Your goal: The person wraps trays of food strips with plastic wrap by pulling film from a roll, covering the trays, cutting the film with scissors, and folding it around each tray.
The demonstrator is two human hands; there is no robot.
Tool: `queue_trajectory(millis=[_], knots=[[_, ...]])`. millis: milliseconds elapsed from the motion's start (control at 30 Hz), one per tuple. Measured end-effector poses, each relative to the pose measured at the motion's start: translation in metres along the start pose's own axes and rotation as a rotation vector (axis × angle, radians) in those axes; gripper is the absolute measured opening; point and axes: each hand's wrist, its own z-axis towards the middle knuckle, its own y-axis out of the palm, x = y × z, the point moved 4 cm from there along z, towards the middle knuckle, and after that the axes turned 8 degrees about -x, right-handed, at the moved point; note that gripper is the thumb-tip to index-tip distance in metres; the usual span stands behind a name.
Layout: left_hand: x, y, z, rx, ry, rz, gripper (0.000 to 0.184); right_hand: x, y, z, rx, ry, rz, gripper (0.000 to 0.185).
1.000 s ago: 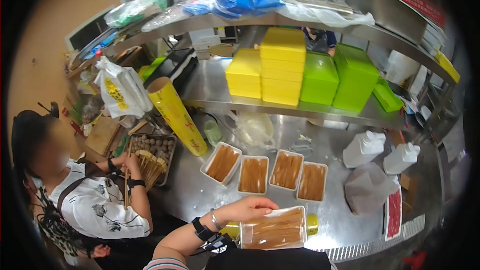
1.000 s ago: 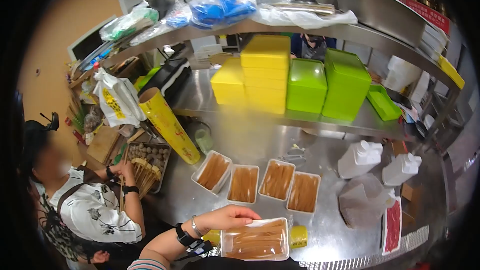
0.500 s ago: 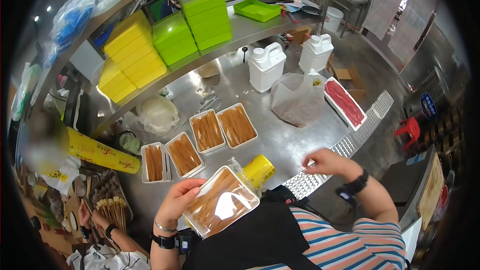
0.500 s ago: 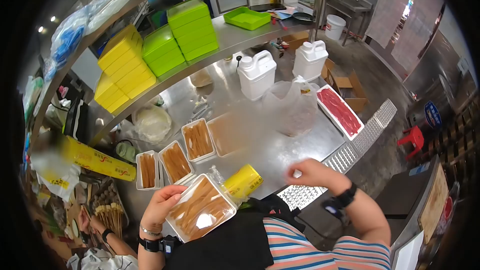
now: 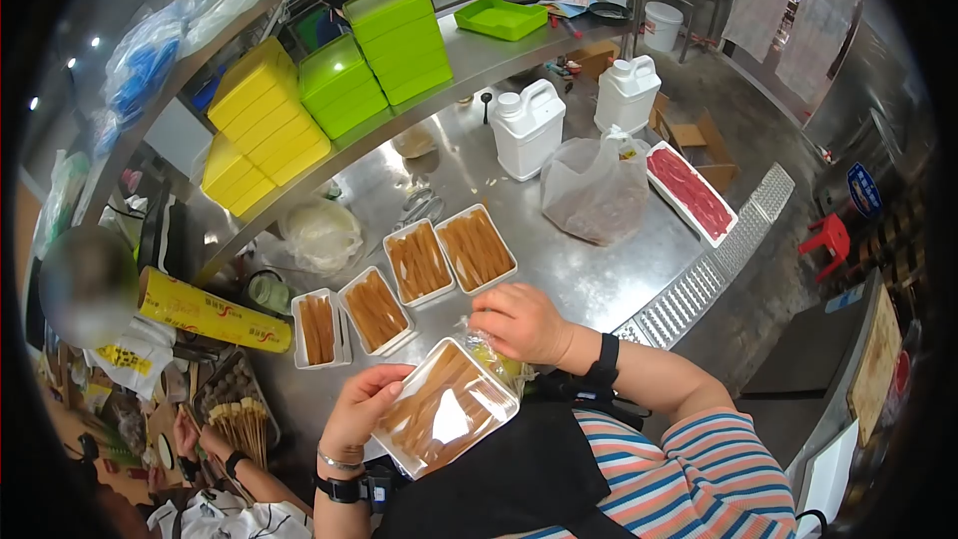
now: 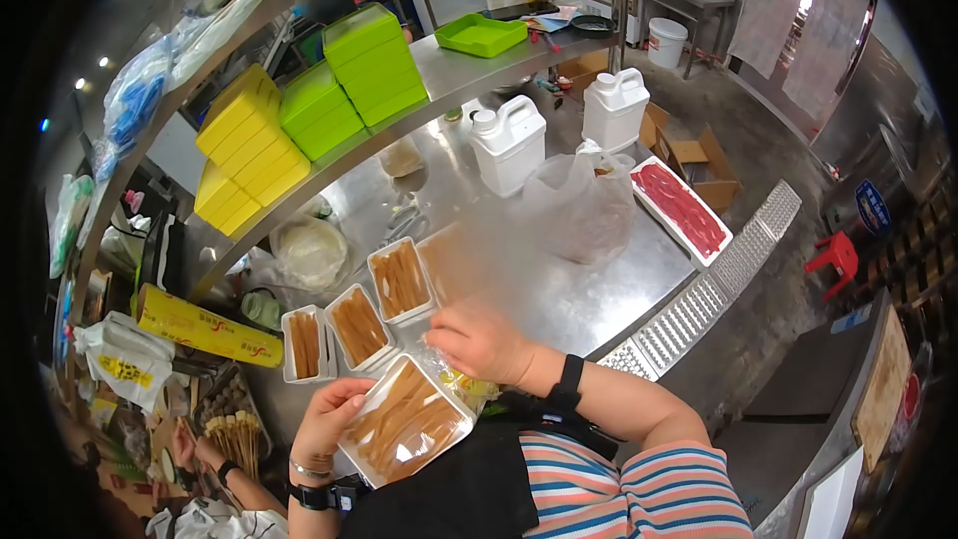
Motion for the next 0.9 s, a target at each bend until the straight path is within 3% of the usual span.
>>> queue_trajectory(millis=[167,200,267,367,500,567,667,800,867,900], knots=[[-0.002,0.001,-0.002,0.005,-0.002,-0.015,0.025,0.015,0.003,-0.012,0.188,0.212,0.092,0.019],[-0.002,0.002,-0.002,0.004,-0.005,-0.011,0.026,0.018,0.006,-0.017,0.186,0.213,0.090,0.019],[-0.002,0.003,-0.003,0.007,-0.006,-0.009,0.026,0.031,0.014,-0.028,0.073,0.414,0.237,0.013],[-0.002,0.004,-0.007,0.022,0.005,-0.020,0.026,0.030,0.011,-0.037,0.108,0.490,0.334,0.009],[0.004,0.007,-0.013,0.048,0.037,-0.028,0.027,0.044,0.003,-0.051,0.149,0.494,0.272,0.012],[0.002,0.006,-0.015,0.050,0.042,-0.016,0.027,0.067,0.009,-0.066,0.202,0.741,0.509,0.017],[0.002,0.006,-0.016,0.057,0.049,-0.015,0.027,0.059,0.018,-0.063,0.043,0.685,0.562,0.022],[0.002,0.006,-0.011,0.051,0.042,0.000,0.026,0.020,0.016,-0.017,0.023,0.596,0.719,0.022],[0.005,0.010,-0.010,0.042,0.041,-0.013,0.026,0.024,0.034,-0.006,0.048,0.265,0.724,0.020],[0.006,0.010,-0.011,0.037,0.038,-0.029,0.026,0.029,0.037,-0.010,0.050,0.261,0.725,0.020]])
